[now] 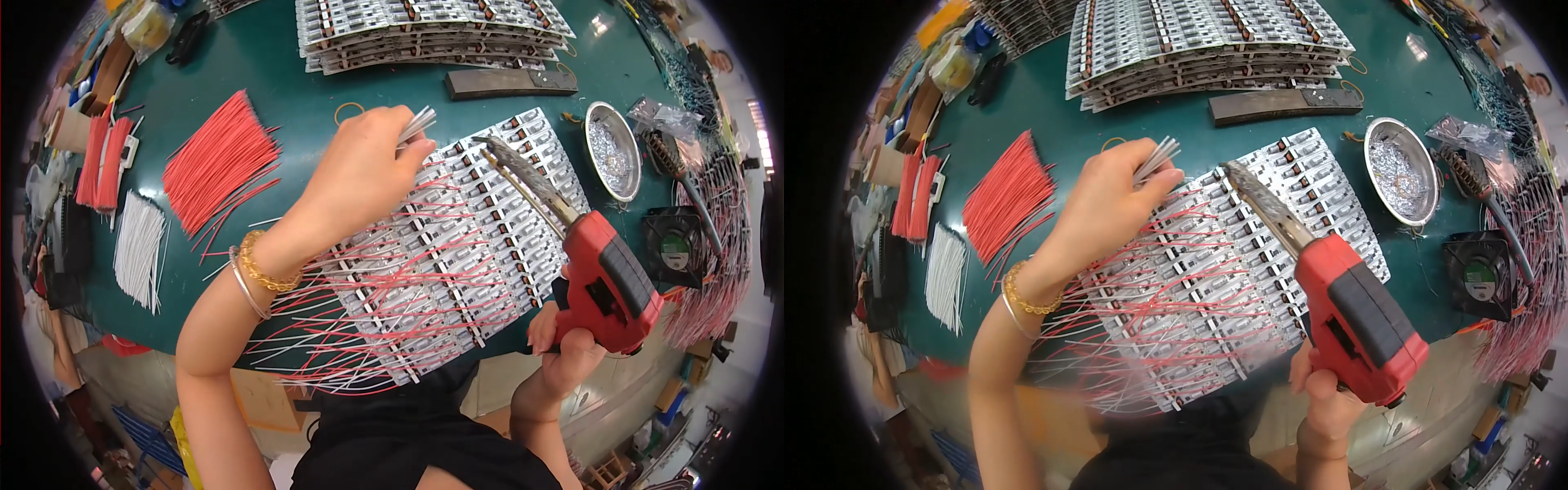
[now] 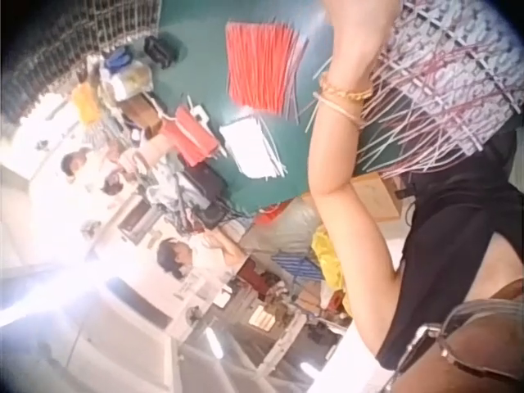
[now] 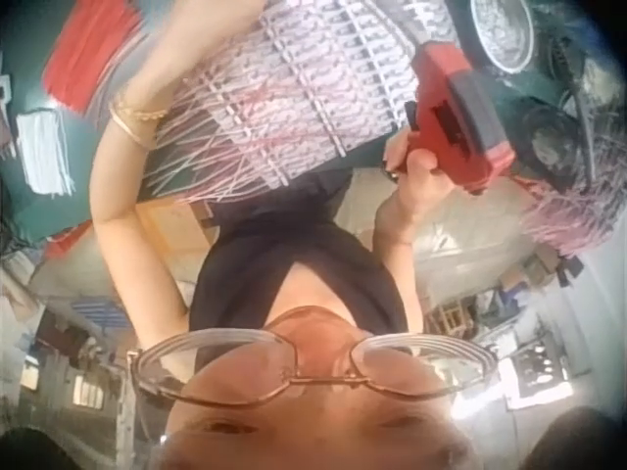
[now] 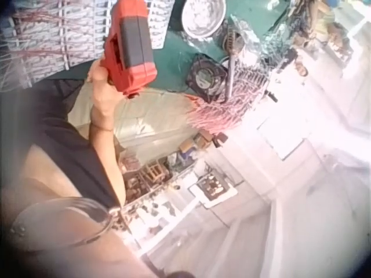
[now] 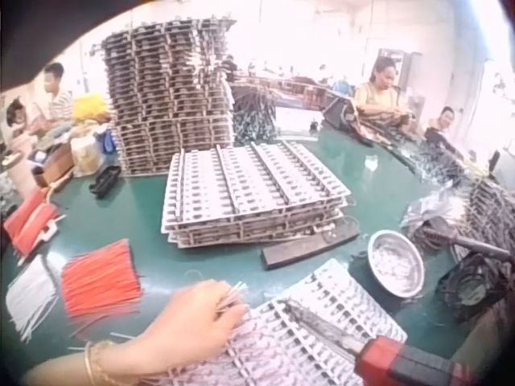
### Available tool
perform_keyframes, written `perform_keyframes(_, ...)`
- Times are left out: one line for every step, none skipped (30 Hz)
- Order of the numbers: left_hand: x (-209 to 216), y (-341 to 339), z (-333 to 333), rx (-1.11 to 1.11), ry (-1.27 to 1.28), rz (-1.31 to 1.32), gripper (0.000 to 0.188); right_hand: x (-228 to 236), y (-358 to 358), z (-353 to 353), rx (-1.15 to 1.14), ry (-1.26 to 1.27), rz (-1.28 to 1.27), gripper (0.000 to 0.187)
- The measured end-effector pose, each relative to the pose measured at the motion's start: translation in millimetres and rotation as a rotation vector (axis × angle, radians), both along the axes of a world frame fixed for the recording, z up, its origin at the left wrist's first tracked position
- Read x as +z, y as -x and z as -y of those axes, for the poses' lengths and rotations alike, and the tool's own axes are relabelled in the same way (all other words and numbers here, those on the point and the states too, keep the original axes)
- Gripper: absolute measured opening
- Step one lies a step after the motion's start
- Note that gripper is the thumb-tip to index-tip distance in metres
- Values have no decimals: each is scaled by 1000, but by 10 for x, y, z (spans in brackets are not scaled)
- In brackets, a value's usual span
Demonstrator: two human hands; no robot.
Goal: The person solders white and red wires onto an array of circuit boards using a soldering tool.
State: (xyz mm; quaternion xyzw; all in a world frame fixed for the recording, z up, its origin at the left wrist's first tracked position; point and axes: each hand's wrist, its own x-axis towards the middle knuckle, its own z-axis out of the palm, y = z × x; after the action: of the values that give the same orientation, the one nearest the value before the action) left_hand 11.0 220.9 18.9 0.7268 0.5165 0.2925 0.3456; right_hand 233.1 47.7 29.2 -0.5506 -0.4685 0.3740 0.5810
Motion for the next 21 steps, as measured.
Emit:
perform_keyframes(-65, -44, -9, 22, -19, -19, 23, -26, -36, 5, 27, 16, -20, 79)
perform_keyframes(-118, -69, -12, 45, -37, -40, 23, -41, -56, 1, 57, 32, -41, 79)
perform_keyframes(-153, -75, -7, 51, -59, -63, 24, -33, -55, -24, 51, 38, -39, 79)
perform_keyframes(-178, -85, 0, 46, -52, -63, 24, -32, -55, -56, 57, 69, -46, 78)
perform_keyframes(-192, -92, 11, 45, -58, -77, 24, -33, -53, -79, 62, 101, -52, 77)
perform_keyframes(-204, -101, 18, 43, -64, -91, 24, -40, -52, -86, 58, 106, -50, 77)
perform_keyframes(-206, -96, 25, 44, -58, -92, 24, -48, -44, -92, 42, 135, -39, 77)
perform_keyframes(-206, -96, 31, 48, -74, -103, 24, -52, -35, -98, 27, 164, -27, 77)
perform_keyframes(-210, -98, 37, 52, -89, -114, 23, -49, -23, -107, 26, 169, -26, 77)
perform_keyframes(-219, -102, 40, 51, -86, -111, 23, -41, -7, -117, 14, 188, -24, 78)
perform_keyframes(-229, -109, 43, 57, -93, -109, 23, -38, 0, -124, 1, 206, -22, 79)
perform_keyframes(-238, -118, 45, 62, -100, -106, 22, -41, -5, -124, -1, 209, -18, 79)
perform_keyframes(-241, -120, 57, 62, -96, -105, 22, -50, -11, -121, 2, 211, -10, 79)
perform_keyframes(-242, -124, 68, 67, -119, -117, 22, -61, -19, -115, 5, 212, -3, 80)
perform_keyframes(-242, -125, 73, 71, -141, -128, 21, -80, -26, -108, 5, 215, -1, 80)
perform_keyframes(-239, -119, 77, 73, -137, -129, 21, -117, -36, -96, -24, 216, 54, 80)
perform_keyframes(-234, -113, 80, 72, -131, -139, 21, -159, -51, -81, -53, 215, 109, 81)
perform_keyframes(-236, -108, 83, 70, -126, -149, 22, -216, -105, -48, -50, 219, 109, 81)
perform_keyframes(-228, -115, 74, 69, -126, -143, 22, -240, -178, -20, -28, 195, 213, 82)
perform_keyframes(-223, -123, 65, 70, -134, -126, 22, -231, -213, -4, -6, 172, 316, 84)
perform_keyframes(-212, -132, 55, 71, -142, -109, 22, -201, -217, 22, -9, 170, 322, 84)
